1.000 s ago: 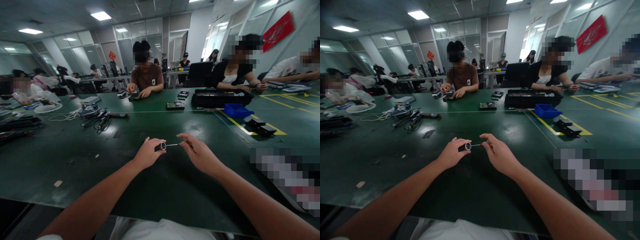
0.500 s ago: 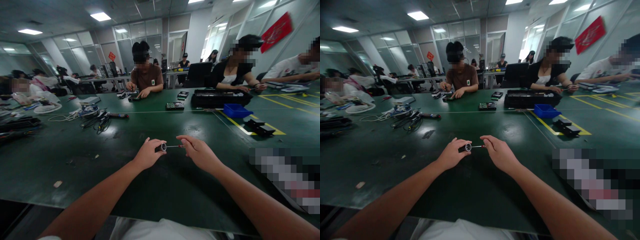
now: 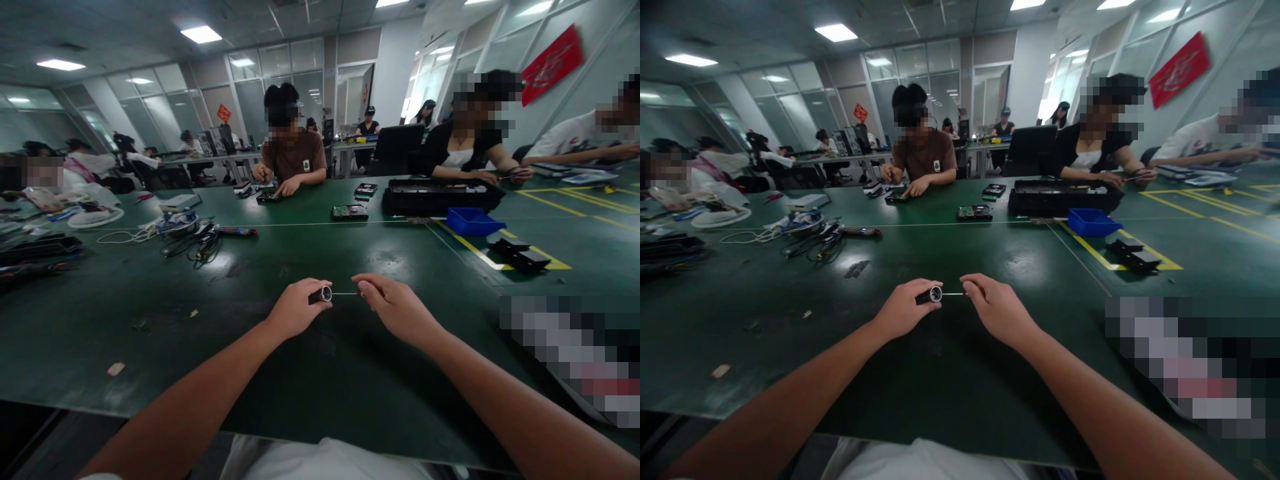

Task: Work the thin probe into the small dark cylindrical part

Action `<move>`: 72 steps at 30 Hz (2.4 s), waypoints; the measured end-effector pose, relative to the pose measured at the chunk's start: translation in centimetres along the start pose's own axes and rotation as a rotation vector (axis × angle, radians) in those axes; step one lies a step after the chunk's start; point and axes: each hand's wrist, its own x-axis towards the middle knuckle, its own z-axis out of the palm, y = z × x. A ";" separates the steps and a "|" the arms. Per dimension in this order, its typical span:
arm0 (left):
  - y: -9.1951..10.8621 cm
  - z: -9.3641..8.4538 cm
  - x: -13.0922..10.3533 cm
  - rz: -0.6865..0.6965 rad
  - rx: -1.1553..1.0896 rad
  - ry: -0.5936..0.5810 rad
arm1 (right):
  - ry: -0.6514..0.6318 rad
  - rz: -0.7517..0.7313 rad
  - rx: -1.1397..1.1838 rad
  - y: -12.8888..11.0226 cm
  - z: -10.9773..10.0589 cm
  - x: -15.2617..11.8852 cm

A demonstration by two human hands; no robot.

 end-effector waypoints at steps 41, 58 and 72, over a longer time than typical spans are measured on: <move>0.0 0.1 0.1 -0.006 -0.038 -0.009 | 0.140 -0.042 0.082 0.1 0.3 -0.1; 0.0 0.3 0.0 -0.006 -0.051 0.005 | 0.202 -0.069 0.228 0.3 0.5 -0.3; 0.2 0.2 0.4 0.032 0.067 -0.037 | 0.358 0.172 0.798 1.7 1.5 1.2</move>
